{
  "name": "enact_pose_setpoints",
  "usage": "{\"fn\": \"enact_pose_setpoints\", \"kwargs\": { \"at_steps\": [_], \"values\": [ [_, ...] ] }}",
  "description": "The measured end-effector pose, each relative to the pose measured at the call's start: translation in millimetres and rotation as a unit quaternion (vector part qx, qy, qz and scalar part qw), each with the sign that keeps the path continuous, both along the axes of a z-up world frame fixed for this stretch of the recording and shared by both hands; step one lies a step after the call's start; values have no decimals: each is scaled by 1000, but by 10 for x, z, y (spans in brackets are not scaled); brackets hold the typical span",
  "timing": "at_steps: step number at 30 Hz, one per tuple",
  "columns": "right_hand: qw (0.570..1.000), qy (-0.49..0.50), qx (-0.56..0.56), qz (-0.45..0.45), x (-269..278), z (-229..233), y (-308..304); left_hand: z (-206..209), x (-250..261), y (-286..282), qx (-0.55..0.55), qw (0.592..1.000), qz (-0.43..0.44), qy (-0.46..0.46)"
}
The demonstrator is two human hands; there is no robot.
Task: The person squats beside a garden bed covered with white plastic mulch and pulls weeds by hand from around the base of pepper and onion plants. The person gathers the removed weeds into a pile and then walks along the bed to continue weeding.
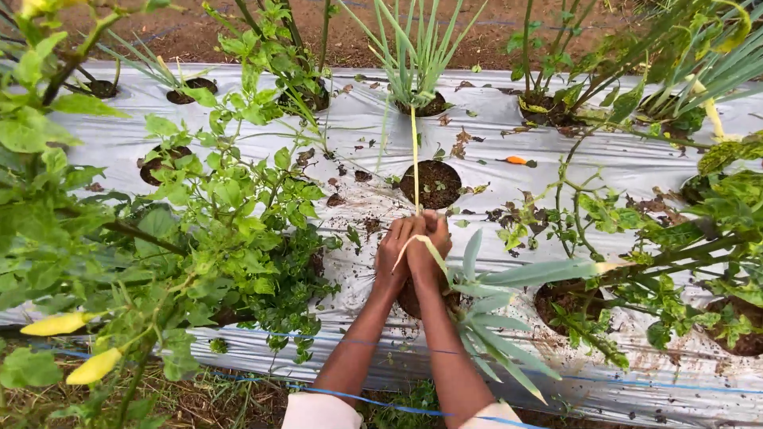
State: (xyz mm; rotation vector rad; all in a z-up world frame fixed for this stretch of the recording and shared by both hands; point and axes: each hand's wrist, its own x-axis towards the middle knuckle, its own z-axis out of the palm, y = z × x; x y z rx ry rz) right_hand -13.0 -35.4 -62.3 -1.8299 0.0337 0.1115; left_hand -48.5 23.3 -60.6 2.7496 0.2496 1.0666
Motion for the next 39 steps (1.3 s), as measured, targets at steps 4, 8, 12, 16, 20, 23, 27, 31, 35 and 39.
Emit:
{"fn": "enact_pose_setpoints", "kwargs": {
  "at_steps": [4, 8, 12, 16, 20, 23, 27, 31, 35, 39],
  "values": [
    [998, 25, -20, -52, 615, -229, 394, -529, 82, 91, -93, 995, -7, -45],
    [998, 56, 1, -2, 724, -225, 438, -567, 81, 68, -141, 989, -3, -36],
    [999, 27, -6, -23, 668, -89, 383, -581, 109, 53, -105, 994, 16, -25],
    [999, 1, -37, -33, 732, -177, 434, -516, 88, 60, -126, 992, 12, -28],
    [996, 30, -18, -82, 785, -290, 447, -418, 64, 58, -145, 989, 0, -22],
    [996, 38, -8, -78, 710, -123, 453, -516, 81, 84, -137, 990, 1, -22],
    [988, 96, 99, -69, 631, 38, 451, -606, 89, 72, -98, 995, 22, -20],
    [995, 44, 62, -63, 487, -59, 350, -542, 83, 91, -105, 994, 1, -26],
    [998, -7, 28, -60, 170, 136, 114, -717, 87, 94, -88, 996, -12, -31],
    [989, 55, 124, -60, -35, 256, -19, -601, 140, 28, -170, 984, -15, -49]
  ]
}}
